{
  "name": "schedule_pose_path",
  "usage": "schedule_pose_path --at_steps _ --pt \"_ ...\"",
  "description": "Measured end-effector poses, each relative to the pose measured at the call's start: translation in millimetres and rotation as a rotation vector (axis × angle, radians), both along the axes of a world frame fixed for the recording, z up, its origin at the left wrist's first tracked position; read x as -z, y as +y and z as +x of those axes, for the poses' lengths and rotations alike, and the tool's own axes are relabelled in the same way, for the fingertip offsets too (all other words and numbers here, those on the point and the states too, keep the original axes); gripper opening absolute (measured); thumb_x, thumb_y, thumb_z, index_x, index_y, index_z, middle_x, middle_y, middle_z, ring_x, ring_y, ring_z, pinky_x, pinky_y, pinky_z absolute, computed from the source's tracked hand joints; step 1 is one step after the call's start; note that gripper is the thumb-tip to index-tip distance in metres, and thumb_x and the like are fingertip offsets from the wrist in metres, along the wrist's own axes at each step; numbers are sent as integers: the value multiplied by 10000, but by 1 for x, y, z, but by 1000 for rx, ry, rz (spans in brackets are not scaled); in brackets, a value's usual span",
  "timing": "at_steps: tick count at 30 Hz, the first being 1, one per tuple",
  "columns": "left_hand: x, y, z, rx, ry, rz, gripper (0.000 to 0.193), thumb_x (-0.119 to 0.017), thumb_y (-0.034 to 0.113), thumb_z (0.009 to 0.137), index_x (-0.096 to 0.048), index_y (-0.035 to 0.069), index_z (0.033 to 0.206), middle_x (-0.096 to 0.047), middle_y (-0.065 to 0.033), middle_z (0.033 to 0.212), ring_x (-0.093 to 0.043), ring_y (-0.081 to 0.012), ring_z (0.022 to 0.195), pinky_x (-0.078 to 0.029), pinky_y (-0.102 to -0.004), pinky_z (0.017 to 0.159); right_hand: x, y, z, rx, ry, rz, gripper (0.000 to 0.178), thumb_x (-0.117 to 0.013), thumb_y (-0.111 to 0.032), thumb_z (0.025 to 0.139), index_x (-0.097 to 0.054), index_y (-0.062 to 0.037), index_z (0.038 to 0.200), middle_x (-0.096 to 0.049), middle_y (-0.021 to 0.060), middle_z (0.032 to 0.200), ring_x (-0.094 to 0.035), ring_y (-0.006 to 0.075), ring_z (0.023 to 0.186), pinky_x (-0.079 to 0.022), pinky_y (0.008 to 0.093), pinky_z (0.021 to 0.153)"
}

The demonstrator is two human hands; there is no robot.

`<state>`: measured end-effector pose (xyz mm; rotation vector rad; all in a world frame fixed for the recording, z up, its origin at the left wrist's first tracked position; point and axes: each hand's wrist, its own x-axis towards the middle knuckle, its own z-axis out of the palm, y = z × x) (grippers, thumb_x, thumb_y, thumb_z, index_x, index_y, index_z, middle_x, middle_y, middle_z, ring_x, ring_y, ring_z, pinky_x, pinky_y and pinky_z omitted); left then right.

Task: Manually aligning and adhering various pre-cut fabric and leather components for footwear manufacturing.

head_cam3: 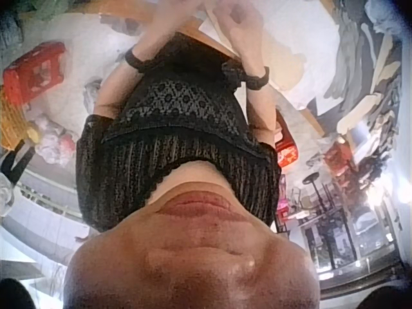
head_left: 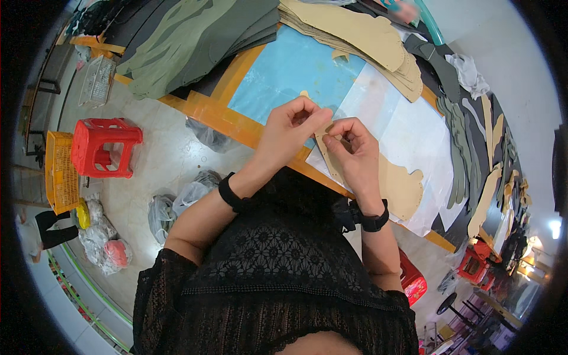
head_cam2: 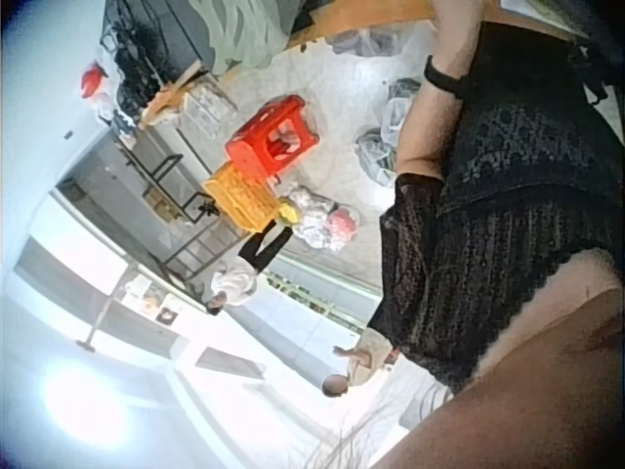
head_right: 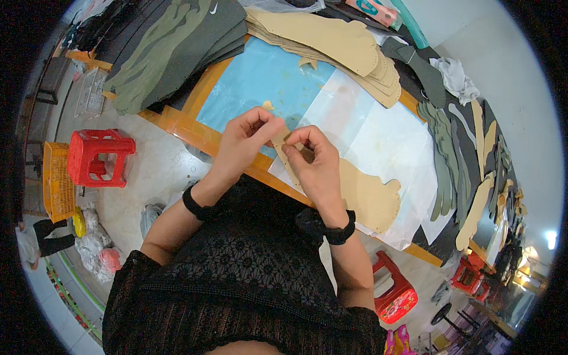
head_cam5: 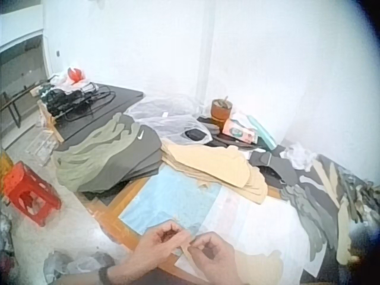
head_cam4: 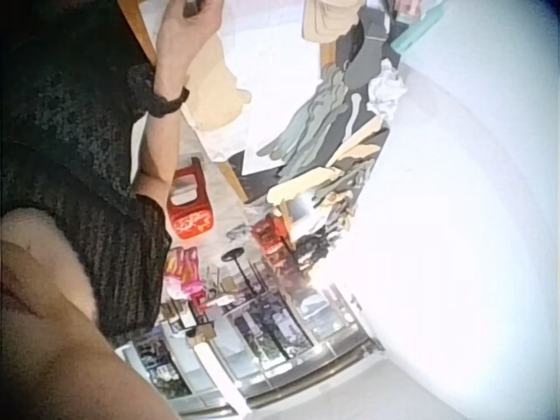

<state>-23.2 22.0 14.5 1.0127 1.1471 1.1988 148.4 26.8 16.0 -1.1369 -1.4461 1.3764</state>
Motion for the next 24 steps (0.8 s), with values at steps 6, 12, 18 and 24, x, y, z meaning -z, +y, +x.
schedule_pose_path --at_steps 6,12,18,24 --pt "4 -2 1 -27 8 31 129 -694 153 980 -672 29 954 -676 8 862 -609 -57 798 -499 -226 737 0 0 0 4 -8 -11 125 -702 18 881 -611 -38 945 -631 -15 902 -583 75 870 -480 240 795" --pt "5 -3 0 -19 -16 55 100 -717 115 959 -677 27 984 -687 2 909 -619 -63 818 -504 -225 744 1 2 0 4 9 -22 140 -699 20 884 -613 -30 983 -641 -7 912 -593 77 869 -485 242 798" --pt "5 -5 -1 -19 -50 69 99 -725 98 951 -678 20 989 -692 -2 923 -628 -69 844 -516 -227 769 -1 1 0 -5 16 -29 152 -695 23 886 -616 -21 1009 -659 11 943 -622 85 895 -497 241 807" --pt "6 -6 0 -60 -76 73 123 -749 114 931 -696 11 973 -699 2 892 -616 -52 816 -495 -215 737 -4 1 1 -19 12 -29 156 -691 27 885 -617 -19 1015 -667 21 951 -629 91 898 -505 247 814"
